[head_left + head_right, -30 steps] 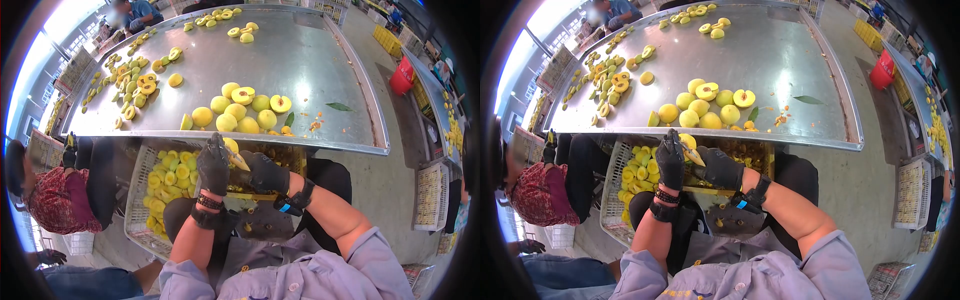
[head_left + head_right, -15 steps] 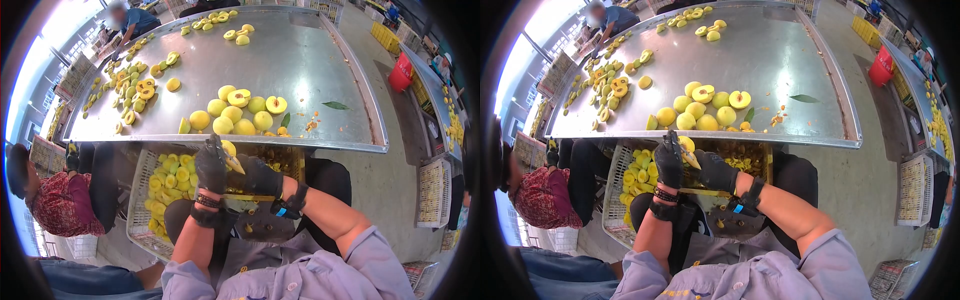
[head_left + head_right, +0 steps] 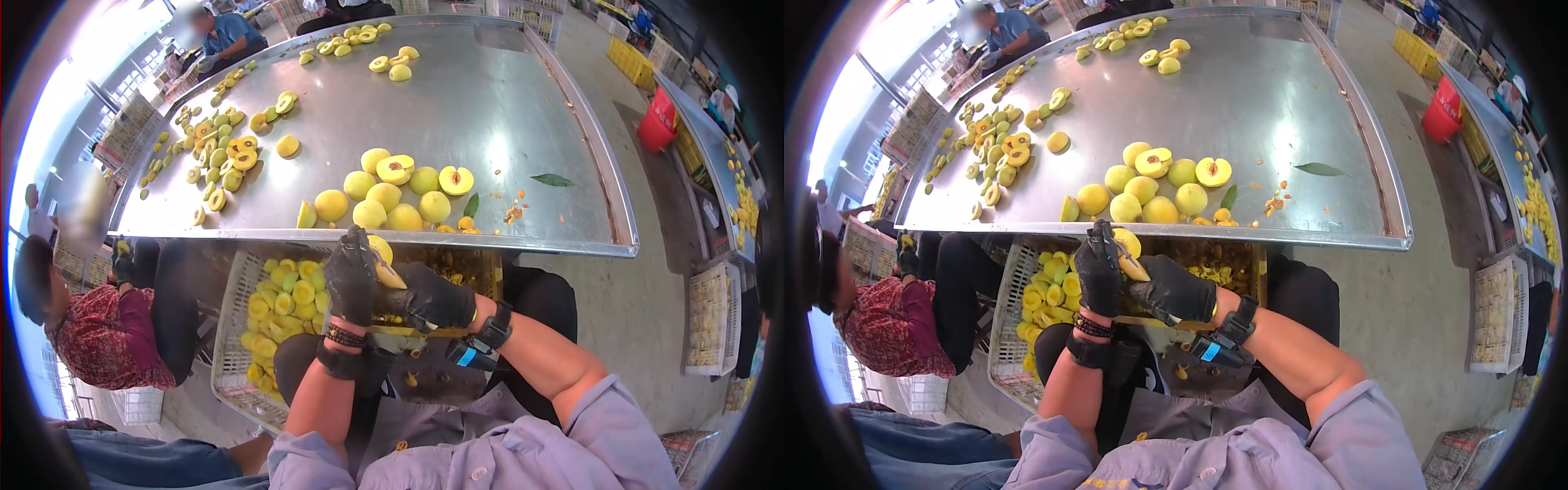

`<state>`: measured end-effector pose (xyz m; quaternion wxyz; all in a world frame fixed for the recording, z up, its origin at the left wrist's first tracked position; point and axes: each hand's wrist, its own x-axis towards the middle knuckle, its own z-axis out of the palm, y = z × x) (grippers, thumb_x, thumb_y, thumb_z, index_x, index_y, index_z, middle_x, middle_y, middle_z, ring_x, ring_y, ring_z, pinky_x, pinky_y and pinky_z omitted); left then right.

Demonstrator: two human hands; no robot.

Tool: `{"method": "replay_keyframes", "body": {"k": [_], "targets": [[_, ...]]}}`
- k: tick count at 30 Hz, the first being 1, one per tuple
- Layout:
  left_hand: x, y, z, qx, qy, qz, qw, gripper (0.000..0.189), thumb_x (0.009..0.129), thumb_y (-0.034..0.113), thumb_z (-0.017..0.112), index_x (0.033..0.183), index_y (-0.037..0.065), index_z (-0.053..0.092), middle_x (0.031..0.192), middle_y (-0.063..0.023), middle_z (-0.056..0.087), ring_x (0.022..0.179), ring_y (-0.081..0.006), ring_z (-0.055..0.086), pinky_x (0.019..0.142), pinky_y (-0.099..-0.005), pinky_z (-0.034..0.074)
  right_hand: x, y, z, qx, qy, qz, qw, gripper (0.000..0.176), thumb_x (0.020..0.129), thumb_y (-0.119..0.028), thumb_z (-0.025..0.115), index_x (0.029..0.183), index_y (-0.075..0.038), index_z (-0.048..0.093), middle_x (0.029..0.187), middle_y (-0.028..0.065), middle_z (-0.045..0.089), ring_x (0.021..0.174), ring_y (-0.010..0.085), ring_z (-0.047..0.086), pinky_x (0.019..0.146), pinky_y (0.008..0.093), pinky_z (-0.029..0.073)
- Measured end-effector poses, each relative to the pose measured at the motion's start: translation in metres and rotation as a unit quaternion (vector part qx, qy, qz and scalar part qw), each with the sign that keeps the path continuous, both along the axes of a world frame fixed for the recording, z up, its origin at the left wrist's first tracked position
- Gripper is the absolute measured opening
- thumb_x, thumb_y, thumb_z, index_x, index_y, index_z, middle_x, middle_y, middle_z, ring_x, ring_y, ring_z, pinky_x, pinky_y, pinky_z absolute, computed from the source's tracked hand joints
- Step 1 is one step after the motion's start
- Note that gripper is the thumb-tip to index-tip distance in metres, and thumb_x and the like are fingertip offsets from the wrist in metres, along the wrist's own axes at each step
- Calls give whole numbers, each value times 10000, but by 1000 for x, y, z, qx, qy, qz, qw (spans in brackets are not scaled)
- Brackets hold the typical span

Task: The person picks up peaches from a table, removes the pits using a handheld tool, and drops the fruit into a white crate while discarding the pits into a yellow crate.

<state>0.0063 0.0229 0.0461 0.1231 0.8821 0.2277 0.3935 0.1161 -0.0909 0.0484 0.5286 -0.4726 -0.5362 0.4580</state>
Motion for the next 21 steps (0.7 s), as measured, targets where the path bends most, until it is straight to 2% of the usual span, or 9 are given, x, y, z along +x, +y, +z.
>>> {"method": "replay_keyframes", "body": {"k": [5, 7, 8, 9, 13, 14, 15, 17, 21], "targets": [[3, -1, -2, 118, 56, -12, 991, 328, 892, 48, 457, 1202, -50, 499, 913, -199, 611, 778, -334, 594, 672, -412, 474, 3, -21, 10, -144, 290, 64, 944, 253, 912, -163, 538, 1151, -81, 541, 761, -37, 546, 581, -6, 461, 462, 162, 352], [6, 1, -7, -216, -11, -74, 974, 311, 892, 54, 453, 1182, -43, 508, 888, -194, 605, 761, -324, 589, 658, -402, 471, 0, -21, 8, -159, 293, 38, 942, 186, 886, -165, 550, 1015, -33, 576, 750, -23, 565, 628, 25, 492, 521, 205, 405], [5, -2, -7, -62, 18, -50, 997, 278, 896, 60, 453, 1146, -41, 525, 866, -182, 604, 747, -319, 586, 641, -391, 470, -3, -18, 9, -131, 213, 25, 968, 202, 889, -166, 548, 1032, -26, 572, 785, -12, 579, 674, 39, 507, 567, 218, 422], [7, -10, 0, -208, 26, -28, 977, 256, 897, 56, 449, 1121, -31, 537, 839, -171, 599, 750, -312, 583, 641, -394, 469, -1, -15, 12, -99, 128, 8, 987, 217, 891, -167, 547, 1050, -20, 568, 821, -2, 592, 721, 53, 523, 614, 231, 439], [2, -8, -9, -26, 82, 31, 996, 267, 909, 92, 435, 1129, -10, 548, 831, -172, 602, 780, -306, 583, 672, -398, 452, -8, -18, 28, -17, -7, -32, 999, 270, 895, -169, 543, 1105, 1, 552, 963, 31, 617, 901, 93, 528, 792, 275, 444], [4, -8, -13, 52, 89, 33, 994, 277, 899, 62, 443, 1149, -7, 541, 798, -156, 592, 759, -293, 573, 654, -392, 441, -8, -26, 41, -70, 110, 2, 991, 219, 900, -167, 540, 1056, -14, 567, 850, 19, 611, 753, 69, 545, 652, 251, 460], [3, -12, -1, -160, 55, -15, 985, 307, 899, 70, 445, 1180, -20, 528, 883, -172, 610, 746, -296, 566, 648, -381, 433, -7, -29, 35, -91, 162, 13, 983, 201, 904, -173, 537, 1031, -20, 569, 805, 8, 596, 693, 61, 533, 599, 241, 445], [4, -9, -9, 145, 23, -8, 989, 326, 898, 80, 454, 1192, -47, 511, 1012, -205, 604, 798, -311, 580, 683, -390, 455, -1, -32, 15, -125, 262, 34, 956, 175, 910, -187, 532, 980, -31, 573, 715, -13, 568, 572, 43, 508, 492, 221, 414], [3, 3, -7, -61, 28, -112, 991, 338, 887, -5, 444, 1217, -62, 486, 1139, -215, 568, 979, -328, 583, 822, -374, 481, -2, -31, 16, -164, 377, 24, 911, 140, 928, -188, 516, 960, -53, 533, 621, -45, 489, 441, 27, 437, 385, 185, 333]]}}
